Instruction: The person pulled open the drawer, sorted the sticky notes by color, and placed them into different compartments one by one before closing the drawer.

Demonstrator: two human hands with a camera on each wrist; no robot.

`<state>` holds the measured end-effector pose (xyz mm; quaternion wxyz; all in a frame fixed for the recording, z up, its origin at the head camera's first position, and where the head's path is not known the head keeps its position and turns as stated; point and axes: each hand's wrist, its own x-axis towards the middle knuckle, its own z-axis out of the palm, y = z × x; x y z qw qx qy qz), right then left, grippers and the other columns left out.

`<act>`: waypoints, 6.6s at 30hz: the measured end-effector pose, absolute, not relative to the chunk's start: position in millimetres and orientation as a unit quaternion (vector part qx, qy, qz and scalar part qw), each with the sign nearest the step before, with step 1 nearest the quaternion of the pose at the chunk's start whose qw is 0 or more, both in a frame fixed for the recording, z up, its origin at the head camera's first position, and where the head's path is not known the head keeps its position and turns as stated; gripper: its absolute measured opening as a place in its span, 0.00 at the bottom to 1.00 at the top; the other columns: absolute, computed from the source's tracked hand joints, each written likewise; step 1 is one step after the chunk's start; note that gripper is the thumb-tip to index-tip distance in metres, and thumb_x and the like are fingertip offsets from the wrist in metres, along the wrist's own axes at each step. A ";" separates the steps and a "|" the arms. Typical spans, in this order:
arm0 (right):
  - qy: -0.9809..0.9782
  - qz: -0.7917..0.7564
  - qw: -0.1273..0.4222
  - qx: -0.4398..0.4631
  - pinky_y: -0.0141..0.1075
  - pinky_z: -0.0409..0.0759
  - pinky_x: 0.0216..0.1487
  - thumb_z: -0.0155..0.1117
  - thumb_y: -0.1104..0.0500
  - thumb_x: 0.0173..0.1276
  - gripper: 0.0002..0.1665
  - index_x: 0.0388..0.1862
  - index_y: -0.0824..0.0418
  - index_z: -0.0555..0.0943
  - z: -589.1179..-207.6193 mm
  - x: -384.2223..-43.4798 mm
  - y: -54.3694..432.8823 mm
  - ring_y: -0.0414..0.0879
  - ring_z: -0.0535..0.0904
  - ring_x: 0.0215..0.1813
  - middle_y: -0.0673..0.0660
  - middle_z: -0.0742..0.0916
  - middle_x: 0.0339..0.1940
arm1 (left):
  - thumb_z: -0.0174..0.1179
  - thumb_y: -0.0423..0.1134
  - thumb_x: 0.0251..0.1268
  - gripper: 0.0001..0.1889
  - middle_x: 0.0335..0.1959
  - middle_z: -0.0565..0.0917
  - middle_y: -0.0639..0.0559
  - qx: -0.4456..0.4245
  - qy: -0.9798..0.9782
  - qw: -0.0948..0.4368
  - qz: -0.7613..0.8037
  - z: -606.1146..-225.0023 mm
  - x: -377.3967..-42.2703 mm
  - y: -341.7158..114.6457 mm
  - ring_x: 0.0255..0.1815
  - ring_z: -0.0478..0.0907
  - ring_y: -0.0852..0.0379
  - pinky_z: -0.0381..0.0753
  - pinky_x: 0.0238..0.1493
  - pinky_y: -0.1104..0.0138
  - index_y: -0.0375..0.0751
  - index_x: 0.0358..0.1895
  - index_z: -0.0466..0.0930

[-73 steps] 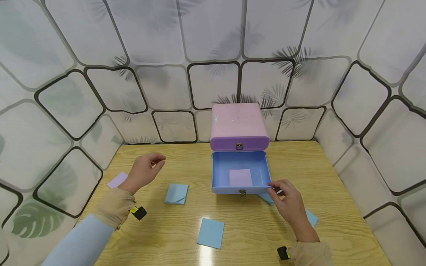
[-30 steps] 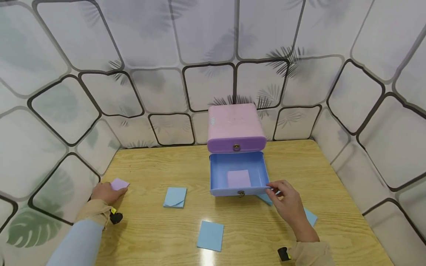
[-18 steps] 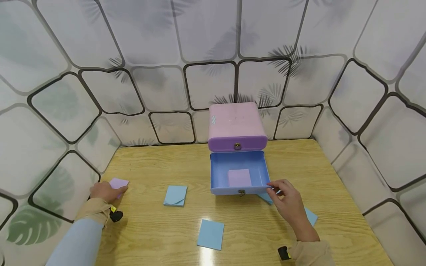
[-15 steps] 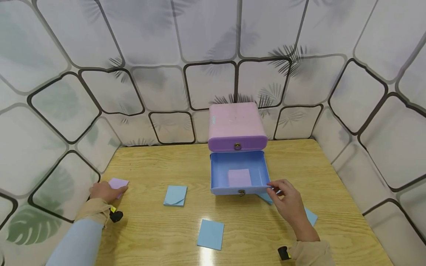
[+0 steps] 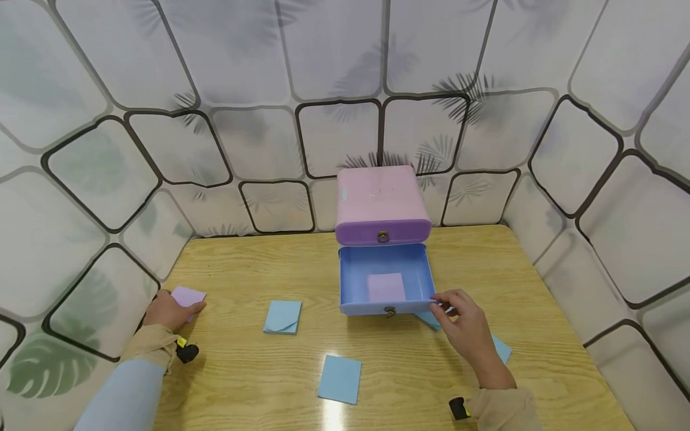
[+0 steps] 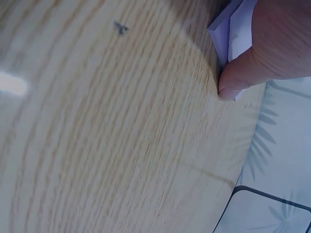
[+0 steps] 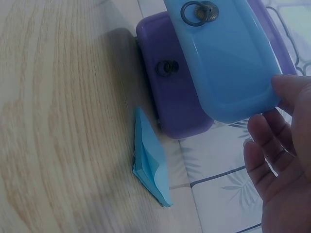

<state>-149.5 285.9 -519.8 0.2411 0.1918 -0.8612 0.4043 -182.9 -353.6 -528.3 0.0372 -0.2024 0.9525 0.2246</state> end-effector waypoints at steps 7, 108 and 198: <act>-0.861 0.406 0.239 0.192 0.21 0.74 0.35 0.69 0.70 0.59 0.14 0.43 0.59 0.83 -520.2 -151.1 285.7 0.33 0.76 0.39 0.47 0.82 0.40 | 0.66 0.69 0.47 0.60 0.49 0.69 0.19 -0.201 0.951 0.030 0.232 -532.6 -182.8 -357.2 0.45 0.73 0.27 0.74 0.39 0.44 0.14 0.63 0.53; -0.867 0.401 0.235 0.181 0.21 0.74 0.34 0.69 0.68 0.61 0.13 0.43 0.57 0.83 -519.6 -150.7 283.5 0.32 0.76 0.39 0.46 0.81 0.40 | 0.51 0.29 0.72 0.14 0.39 0.80 0.39 0.001 0.721 0.006 0.692 -444.6 -172.0 -98.6 0.35 0.79 0.49 0.80 0.33 0.62 0.41 0.58 0.72; -0.862 0.408 0.235 0.186 0.21 0.74 0.35 0.68 0.69 0.61 0.13 0.44 0.59 0.83 -521.9 -148.2 286.1 0.33 0.75 0.40 0.46 0.81 0.40 | 0.56 0.32 0.62 0.11 0.19 0.75 0.52 0.188 0.936 0.036 0.295 -443.9 -213.7 26.3 0.28 0.72 0.56 0.72 0.29 0.69 0.34 0.22 0.77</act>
